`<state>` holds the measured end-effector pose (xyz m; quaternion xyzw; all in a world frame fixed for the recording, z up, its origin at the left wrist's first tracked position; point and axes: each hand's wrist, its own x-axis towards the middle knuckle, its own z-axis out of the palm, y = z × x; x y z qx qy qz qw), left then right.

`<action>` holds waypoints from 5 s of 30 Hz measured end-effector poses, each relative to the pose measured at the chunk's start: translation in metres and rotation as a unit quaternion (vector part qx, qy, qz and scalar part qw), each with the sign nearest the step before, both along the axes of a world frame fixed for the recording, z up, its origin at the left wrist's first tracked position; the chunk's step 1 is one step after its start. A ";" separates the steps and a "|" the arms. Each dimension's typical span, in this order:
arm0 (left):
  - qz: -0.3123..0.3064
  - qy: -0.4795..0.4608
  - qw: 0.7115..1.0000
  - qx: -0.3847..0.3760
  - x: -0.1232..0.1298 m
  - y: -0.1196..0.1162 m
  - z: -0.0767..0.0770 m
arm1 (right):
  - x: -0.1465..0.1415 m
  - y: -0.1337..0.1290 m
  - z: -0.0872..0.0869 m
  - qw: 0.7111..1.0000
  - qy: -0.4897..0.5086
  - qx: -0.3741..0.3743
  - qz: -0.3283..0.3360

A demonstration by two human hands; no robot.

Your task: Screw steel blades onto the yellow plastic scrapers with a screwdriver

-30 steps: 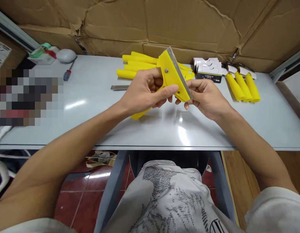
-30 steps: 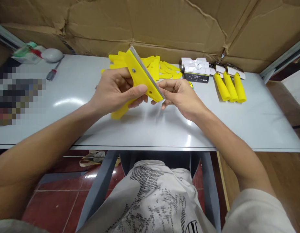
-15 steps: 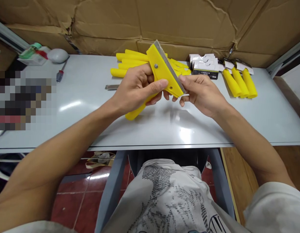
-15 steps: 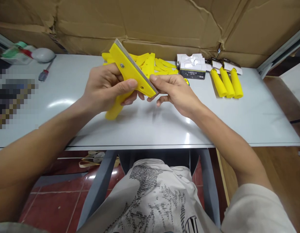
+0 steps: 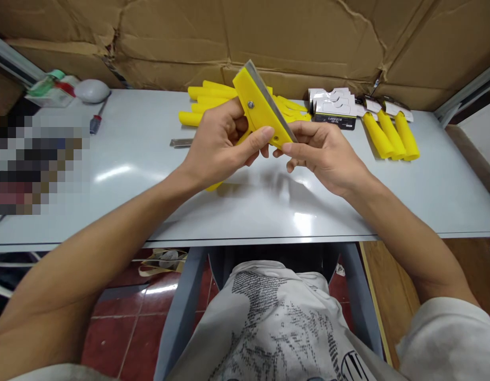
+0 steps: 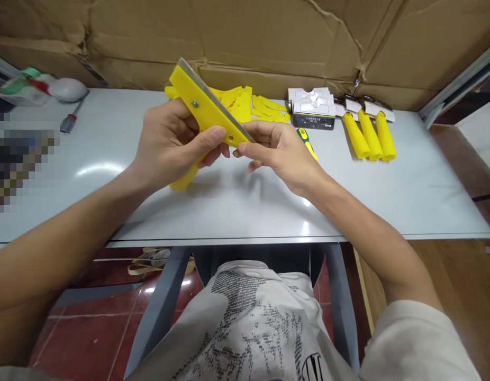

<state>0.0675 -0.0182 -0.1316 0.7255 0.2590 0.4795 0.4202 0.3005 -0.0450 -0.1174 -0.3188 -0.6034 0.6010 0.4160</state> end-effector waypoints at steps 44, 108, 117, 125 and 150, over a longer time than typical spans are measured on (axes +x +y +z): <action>-0.032 0.015 0.999 0.008 -0.007 0.014 0.004 | 0.001 0.008 -0.007 0.999 -0.010 0.044 -0.029; 0.073 0.021 0.994 -0.080 0.010 -0.035 0.016 | -0.004 0.009 -0.033 0.783 -0.148 0.538 -0.275; 0.082 0.030 0.994 -0.064 0.011 -0.036 0.017 | -0.007 0.004 -0.036 0.810 -0.185 0.485 -0.271; 0.090 0.038 0.993 -0.060 0.009 -0.035 0.017 | -0.008 -0.001 -0.025 0.890 -0.081 0.385 -0.230; 0.172 0.168 0.959 0.152 -0.001 -0.011 0.001 | 0.009 0.016 -0.022 0.873 -0.139 0.448 -0.134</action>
